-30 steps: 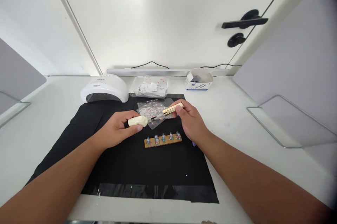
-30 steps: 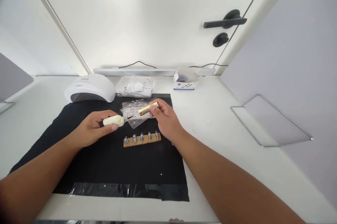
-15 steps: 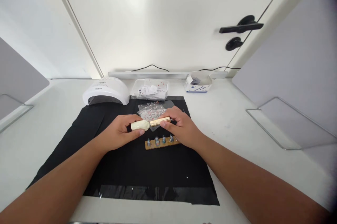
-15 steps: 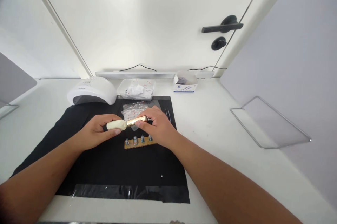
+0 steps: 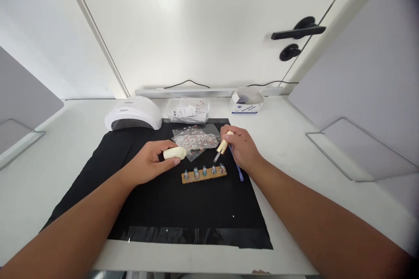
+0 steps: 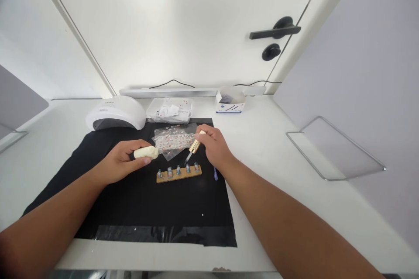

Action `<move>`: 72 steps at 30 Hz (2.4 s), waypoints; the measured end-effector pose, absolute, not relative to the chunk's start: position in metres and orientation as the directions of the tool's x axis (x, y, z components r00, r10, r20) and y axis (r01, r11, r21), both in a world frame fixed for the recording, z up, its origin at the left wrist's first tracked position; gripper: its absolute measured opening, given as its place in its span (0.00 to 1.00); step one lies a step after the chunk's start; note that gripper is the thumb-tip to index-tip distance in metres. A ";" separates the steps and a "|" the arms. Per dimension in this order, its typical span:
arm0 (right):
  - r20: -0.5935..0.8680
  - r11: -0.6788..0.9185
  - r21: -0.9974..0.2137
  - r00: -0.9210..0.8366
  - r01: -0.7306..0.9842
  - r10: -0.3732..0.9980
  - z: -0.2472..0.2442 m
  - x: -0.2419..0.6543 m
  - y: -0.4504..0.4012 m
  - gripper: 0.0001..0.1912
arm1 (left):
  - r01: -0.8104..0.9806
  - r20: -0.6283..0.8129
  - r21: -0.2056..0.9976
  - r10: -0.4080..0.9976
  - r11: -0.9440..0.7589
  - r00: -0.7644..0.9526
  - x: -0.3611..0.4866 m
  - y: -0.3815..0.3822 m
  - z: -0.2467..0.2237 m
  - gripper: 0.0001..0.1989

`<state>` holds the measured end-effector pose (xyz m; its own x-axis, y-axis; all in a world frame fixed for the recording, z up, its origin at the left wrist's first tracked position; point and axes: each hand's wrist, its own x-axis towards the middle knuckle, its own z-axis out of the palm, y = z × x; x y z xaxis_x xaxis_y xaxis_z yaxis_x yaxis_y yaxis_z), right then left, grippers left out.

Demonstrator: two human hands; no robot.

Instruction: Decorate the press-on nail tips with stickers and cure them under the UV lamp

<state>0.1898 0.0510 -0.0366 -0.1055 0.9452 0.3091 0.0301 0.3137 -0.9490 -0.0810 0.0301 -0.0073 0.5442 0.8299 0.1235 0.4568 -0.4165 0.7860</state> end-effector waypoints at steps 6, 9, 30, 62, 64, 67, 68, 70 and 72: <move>0.372 0.407 -0.891 -0.192 0.199 0.908 -0.029 0.190 0.047 0.09 | 0.470 0.141 0.764 0.825 -0.442 0.547 -0.080 0.030 -0.006 0.13; 0.387 0.415 -0.871 -0.154 0.261 0.909 -0.029 0.192 0.049 0.09 | 0.471 0.150 0.756 0.821 -0.454 0.550 -0.079 0.030 -0.005 0.13; 0.365 0.394 -0.883 -0.153 0.256 0.918 -0.027 0.190 0.047 0.09 | 0.473 0.136 0.764 0.827 -0.439 0.546 -0.081 0.030 -0.006 0.12; 0.419 0.377 -0.870 0.072 0.318 0.905 -0.024 0.193 0.048 0.10 | 0.480 0.124 0.759 0.822 -0.440 0.556 -0.081 0.030 -0.006 0.13; 0.413 0.384 -0.884 0.061 0.265 0.909 -0.024 0.194 0.048 0.09 | 0.486 0.122 0.751 0.818 -0.447 0.563 -0.081 0.031 -0.006 0.13; 0.402 0.391 -0.899 0.014 0.199 0.916 -0.027 0.194 0.048 0.10 | 0.491 0.132 0.741 0.816 -0.459 0.563 -0.081 0.031 -0.006 0.12; 0.400 0.393 -0.902 0.006 0.178 0.917 -0.029 0.194 0.049 0.10 | 0.490 0.137 0.739 0.815 -0.463 0.563 -0.080 0.031 -0.006 0.12; 0.401 0.397 -0.907 0.003 0.138 0.916 -0.031 0.192 0.050 0.11 | 0.486 0.144 0.740 0.815 -0.466 0.562 -0.080 0.031 -0.006 0.12; 0.404 0.402 -0.913 0.013 0.072 0.915 -0.033 0.189 0.050 0.11 | 0.474 0.155 0.745 0.813 -0.469 0.561 -0.080 0.031 -0.007 0.12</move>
